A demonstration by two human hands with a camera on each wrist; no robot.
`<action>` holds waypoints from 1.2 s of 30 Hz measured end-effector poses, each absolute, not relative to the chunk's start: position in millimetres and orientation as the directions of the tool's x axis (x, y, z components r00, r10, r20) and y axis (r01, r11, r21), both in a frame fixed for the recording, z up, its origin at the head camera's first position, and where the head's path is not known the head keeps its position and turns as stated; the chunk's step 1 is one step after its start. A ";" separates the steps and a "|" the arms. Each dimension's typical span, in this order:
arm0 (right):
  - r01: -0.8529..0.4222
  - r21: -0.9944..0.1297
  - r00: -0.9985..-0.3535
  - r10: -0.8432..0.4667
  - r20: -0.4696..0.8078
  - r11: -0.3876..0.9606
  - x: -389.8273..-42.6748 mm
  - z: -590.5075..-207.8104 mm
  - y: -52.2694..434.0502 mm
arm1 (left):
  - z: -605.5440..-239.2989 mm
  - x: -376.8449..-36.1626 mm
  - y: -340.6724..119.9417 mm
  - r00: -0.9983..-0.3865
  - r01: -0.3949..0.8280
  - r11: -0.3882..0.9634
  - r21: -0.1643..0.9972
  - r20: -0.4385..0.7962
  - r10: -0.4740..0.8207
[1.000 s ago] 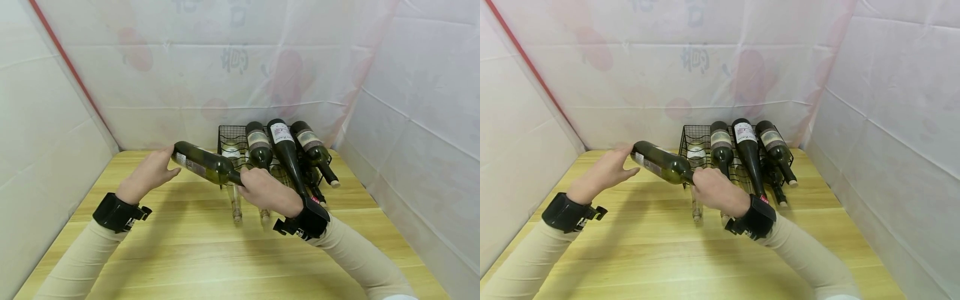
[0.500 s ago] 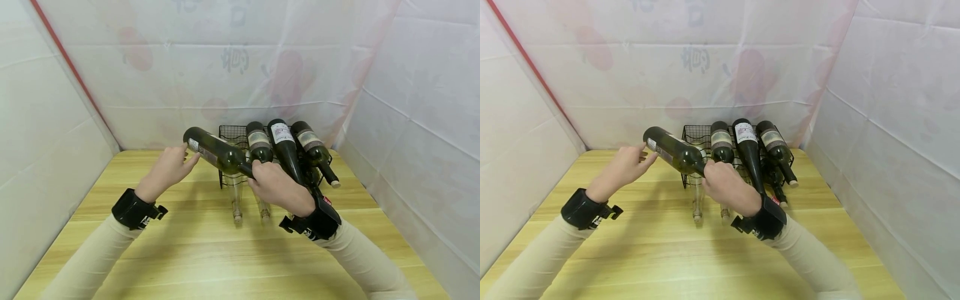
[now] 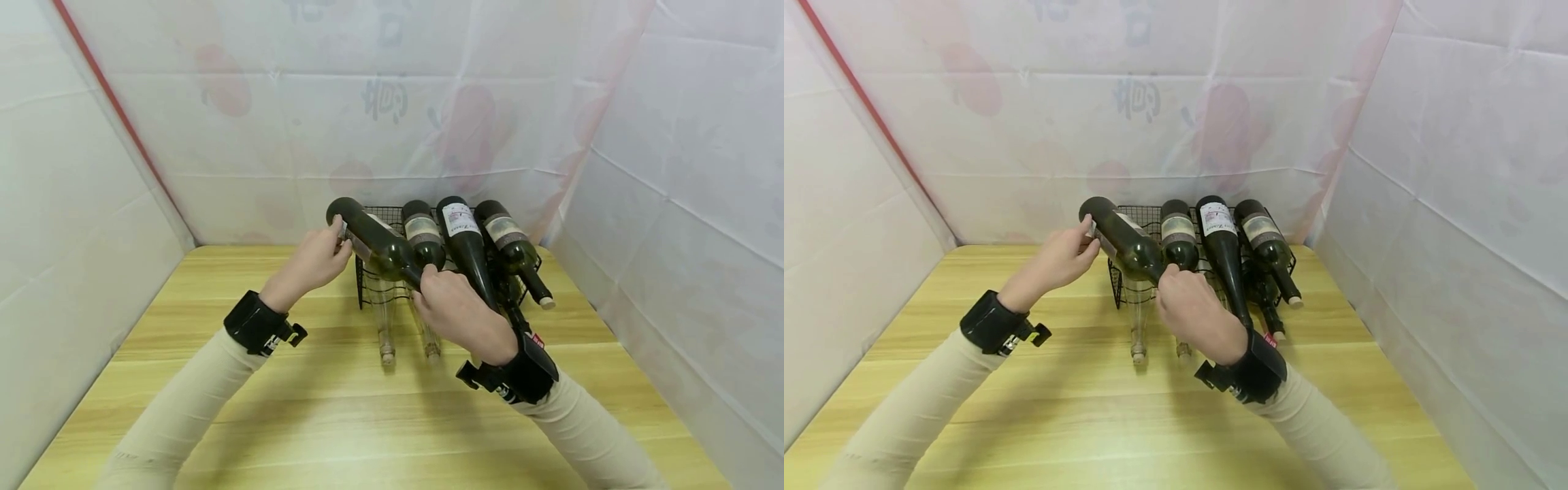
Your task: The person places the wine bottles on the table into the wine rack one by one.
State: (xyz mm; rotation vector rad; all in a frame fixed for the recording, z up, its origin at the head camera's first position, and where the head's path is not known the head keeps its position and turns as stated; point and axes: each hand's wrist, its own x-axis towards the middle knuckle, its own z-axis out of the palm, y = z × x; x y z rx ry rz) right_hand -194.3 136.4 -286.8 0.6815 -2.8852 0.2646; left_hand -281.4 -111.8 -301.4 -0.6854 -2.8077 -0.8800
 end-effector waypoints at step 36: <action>-0.272 -0.155 -0.962 -0.263 0.080 0.950 -213.6 -302.9 101.6 | -318.9 -325.7 -70.7 -0.878 0.471 0.682 0.559 0.221 0.425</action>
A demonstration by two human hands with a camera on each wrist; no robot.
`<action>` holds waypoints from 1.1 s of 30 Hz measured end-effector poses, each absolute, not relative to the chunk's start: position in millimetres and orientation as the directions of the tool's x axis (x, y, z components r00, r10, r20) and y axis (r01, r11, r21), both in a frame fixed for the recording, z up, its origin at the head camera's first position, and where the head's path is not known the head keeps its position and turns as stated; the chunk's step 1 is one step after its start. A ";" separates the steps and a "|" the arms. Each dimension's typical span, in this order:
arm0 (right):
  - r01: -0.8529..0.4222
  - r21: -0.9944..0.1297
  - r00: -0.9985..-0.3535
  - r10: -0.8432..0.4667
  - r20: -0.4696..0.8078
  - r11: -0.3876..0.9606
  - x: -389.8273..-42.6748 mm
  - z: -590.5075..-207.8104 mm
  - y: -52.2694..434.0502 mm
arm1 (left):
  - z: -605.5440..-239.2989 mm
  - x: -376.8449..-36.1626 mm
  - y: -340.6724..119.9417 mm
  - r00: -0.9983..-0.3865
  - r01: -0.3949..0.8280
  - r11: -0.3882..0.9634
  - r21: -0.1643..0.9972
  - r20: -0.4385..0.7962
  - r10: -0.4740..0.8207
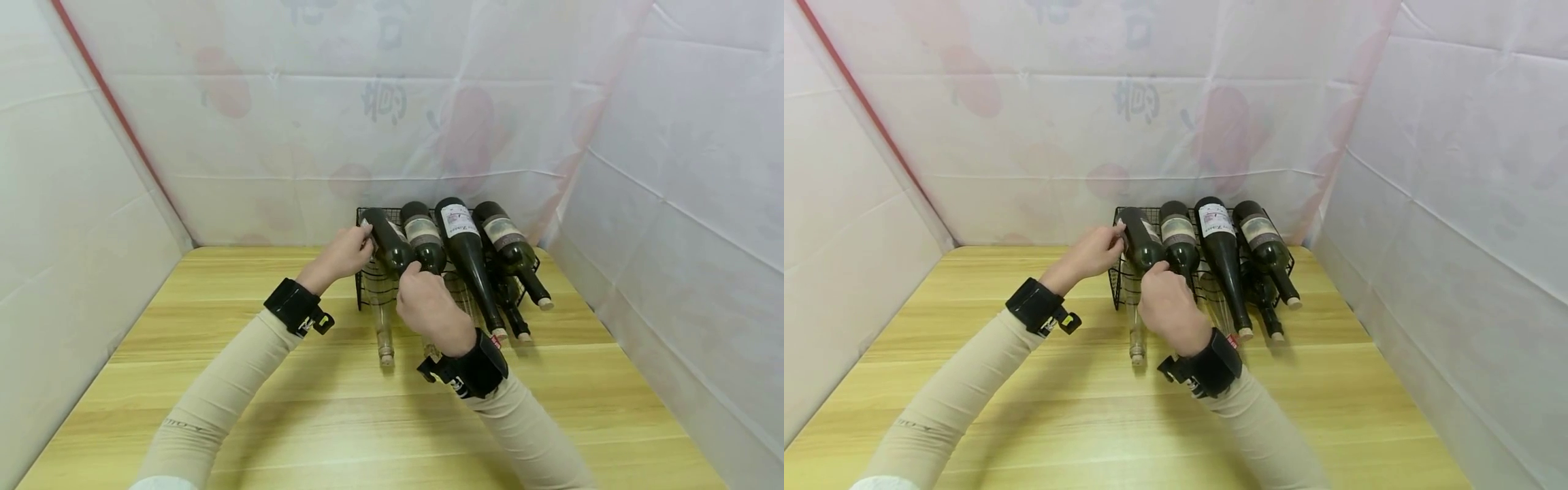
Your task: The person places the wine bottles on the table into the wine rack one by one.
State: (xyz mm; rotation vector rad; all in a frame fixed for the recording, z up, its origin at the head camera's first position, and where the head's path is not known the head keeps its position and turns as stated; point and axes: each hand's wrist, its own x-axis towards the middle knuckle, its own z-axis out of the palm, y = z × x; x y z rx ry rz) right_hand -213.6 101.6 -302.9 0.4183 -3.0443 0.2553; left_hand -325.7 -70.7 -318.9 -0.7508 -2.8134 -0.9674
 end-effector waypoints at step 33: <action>-0.167 -0.263 -0.982 -0.186 -0.047 0.950 -224.8 -331.8 53.1 | -320.1 -329.3 -73.7 -0.875 0.483 0.698 0.529 0.250 0.416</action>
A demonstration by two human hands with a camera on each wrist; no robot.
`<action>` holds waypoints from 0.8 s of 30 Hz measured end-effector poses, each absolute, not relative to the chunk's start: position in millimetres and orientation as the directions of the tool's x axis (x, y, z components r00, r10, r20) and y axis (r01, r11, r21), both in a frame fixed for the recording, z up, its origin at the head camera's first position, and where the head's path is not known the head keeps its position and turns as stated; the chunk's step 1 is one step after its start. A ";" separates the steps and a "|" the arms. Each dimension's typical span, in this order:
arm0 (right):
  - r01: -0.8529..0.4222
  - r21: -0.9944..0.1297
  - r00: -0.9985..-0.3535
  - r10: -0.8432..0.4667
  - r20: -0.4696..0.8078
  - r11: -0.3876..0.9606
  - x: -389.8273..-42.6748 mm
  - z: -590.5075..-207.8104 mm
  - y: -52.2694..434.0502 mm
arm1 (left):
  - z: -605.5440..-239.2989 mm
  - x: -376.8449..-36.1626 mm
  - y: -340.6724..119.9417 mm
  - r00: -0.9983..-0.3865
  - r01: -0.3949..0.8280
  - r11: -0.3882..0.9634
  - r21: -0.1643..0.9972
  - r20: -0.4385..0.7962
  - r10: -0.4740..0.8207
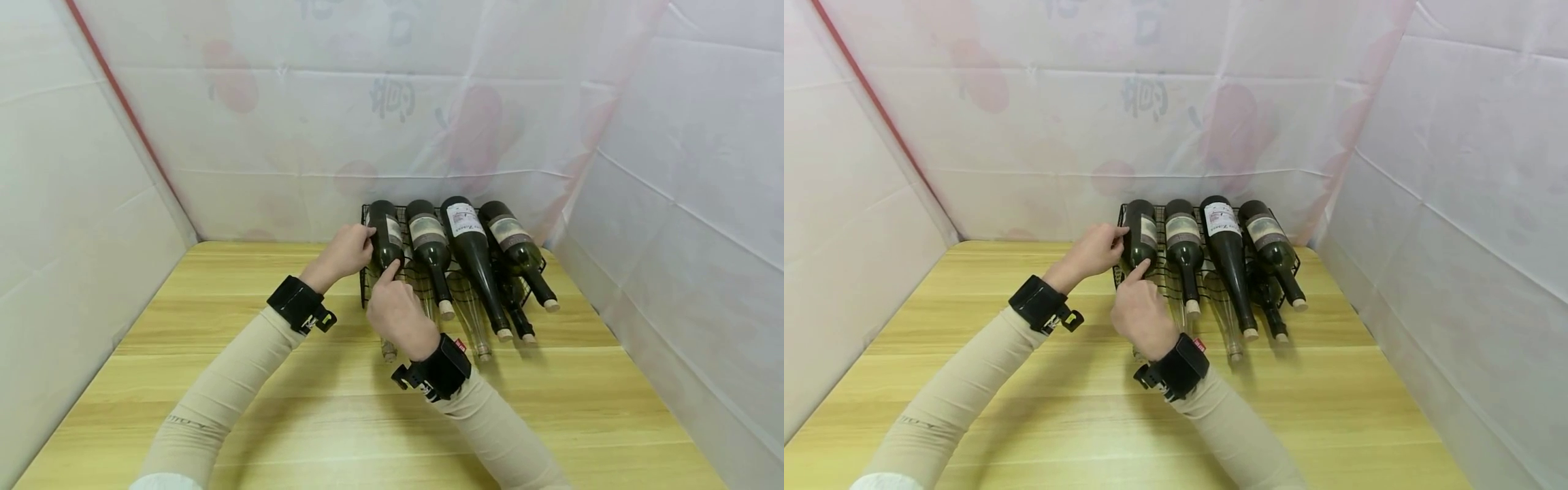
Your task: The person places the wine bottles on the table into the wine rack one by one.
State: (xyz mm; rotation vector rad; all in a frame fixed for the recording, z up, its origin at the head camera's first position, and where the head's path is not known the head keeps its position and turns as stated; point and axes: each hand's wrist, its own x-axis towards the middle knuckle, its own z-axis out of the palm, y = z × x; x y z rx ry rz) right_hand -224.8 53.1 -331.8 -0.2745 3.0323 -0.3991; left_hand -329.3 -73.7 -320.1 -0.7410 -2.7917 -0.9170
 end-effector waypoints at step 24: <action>-0.230 -0.207 -0.959 -0.258 -0.118 0.951 -242.0 -320.6 64.2 | -326.0 -332.5 -75.0 -0.890 0.449 0.679 0.581 0.222 0.398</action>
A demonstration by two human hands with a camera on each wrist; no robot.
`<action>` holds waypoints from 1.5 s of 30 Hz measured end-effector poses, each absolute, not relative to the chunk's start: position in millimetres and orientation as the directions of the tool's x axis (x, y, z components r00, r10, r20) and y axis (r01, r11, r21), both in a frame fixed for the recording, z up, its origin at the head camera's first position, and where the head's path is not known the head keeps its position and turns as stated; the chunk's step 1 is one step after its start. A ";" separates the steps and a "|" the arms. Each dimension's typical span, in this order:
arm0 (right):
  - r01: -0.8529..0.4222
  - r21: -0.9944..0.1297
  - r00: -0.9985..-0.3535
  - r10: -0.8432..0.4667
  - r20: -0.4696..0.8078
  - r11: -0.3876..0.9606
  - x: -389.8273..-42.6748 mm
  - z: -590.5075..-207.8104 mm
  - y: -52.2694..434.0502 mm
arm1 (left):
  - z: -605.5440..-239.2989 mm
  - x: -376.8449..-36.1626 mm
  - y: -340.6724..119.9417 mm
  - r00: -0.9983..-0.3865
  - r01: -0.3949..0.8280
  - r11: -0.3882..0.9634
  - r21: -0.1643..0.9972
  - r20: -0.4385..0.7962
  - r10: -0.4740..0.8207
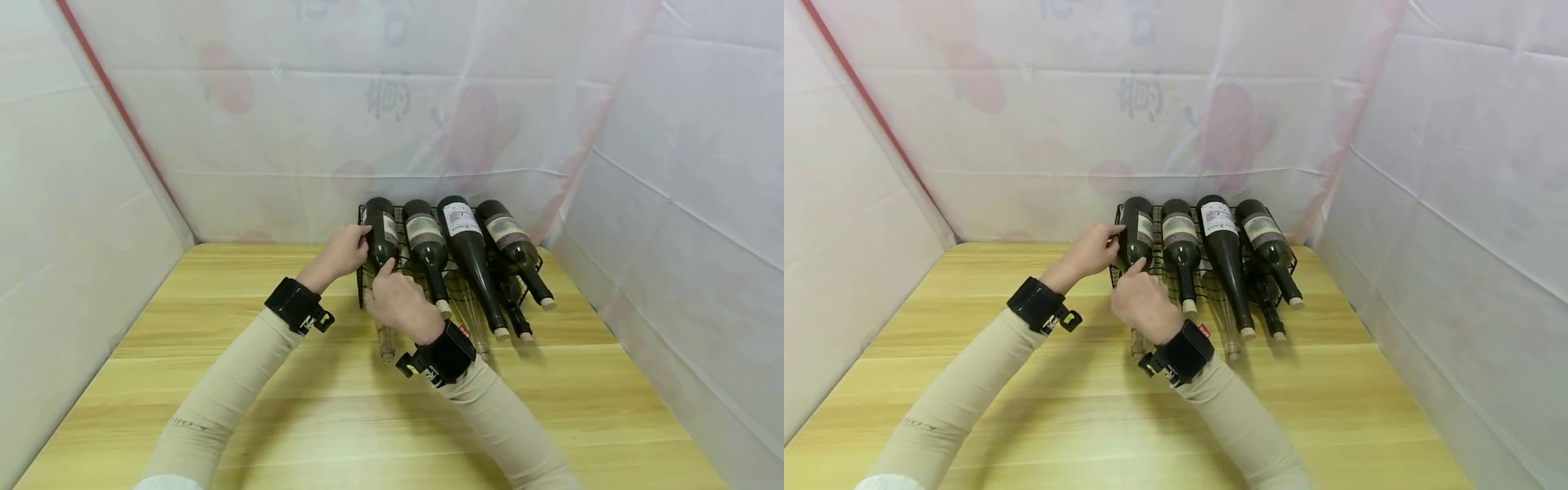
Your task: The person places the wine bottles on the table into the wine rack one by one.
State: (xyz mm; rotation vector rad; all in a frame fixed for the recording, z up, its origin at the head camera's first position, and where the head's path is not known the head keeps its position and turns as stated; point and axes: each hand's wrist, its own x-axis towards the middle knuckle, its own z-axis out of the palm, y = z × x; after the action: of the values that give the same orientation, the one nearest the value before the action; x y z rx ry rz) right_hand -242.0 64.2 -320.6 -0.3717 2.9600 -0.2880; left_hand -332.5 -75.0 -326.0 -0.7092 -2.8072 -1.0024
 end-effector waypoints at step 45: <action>-0.383 -0.116 -0.877 -0.401 -0.267 0.916 -243.8 -291.6 57.1 | -359.8 -250.6 -155.2 -0.905 0.408 0.689 0.599 0.166 0.391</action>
State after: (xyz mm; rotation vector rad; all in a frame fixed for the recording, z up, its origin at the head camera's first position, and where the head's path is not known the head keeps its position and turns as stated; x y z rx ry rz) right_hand -243.8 57.1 -291.6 -0.5835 2.7909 -0.0863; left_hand -250.6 -155.2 -359.8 -0.6773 -2.8638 -1.0259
